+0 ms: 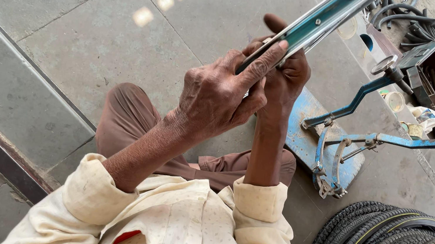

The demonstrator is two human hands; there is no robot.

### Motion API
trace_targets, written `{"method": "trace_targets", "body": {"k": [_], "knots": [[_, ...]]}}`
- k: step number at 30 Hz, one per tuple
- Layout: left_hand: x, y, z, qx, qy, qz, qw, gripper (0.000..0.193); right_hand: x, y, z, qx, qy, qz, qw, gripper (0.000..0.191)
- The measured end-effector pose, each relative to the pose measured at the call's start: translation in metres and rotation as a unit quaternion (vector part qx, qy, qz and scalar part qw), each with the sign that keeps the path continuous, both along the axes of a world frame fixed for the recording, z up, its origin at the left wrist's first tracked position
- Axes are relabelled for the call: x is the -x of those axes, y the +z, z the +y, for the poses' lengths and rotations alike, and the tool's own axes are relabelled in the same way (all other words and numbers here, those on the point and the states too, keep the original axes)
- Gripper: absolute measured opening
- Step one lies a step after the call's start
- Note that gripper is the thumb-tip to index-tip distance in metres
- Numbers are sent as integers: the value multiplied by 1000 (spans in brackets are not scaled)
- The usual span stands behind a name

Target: The person sits on the floor and uses a small metal tool to repeatedly tap and adjust the rim of a bicycle wheel. They hold the wheel with one hand while working on the rim with the other, occasionally rotating the wheel to access different sections.

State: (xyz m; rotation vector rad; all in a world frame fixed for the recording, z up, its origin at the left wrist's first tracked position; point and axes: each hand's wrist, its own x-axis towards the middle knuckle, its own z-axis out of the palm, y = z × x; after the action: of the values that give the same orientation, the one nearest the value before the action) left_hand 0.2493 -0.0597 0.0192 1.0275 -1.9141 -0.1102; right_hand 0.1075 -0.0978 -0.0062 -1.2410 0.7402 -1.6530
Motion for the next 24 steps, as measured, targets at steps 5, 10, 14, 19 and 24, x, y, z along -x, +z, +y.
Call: {"method": "trace_targets", "body": {"k": [5, 10, 14, 19, 24], "knots": [[0, -4, -4, -11, 7, -7, 1000, 50, -4, -5, 13, -10, 59, -178, 982, 56], [-1, -6, -5, 1, -1, -7, 1000, 50, 3, -13, 21, 15, 11, -234, 972, 26], [1, -6, -4, -4, 0, -8, 1000, 49, 5, -11, 13, 22, 13, -138, 990, 46], [6, -7, 4, -23, -21, 46, 998, 58, 7, -2, 8, -50, -111, 130, 984, 39], [0, -11, 5, -23, -32, 100, 994, 64, 0, -8, 21, -3, 41, -152, 988, 46]]}}
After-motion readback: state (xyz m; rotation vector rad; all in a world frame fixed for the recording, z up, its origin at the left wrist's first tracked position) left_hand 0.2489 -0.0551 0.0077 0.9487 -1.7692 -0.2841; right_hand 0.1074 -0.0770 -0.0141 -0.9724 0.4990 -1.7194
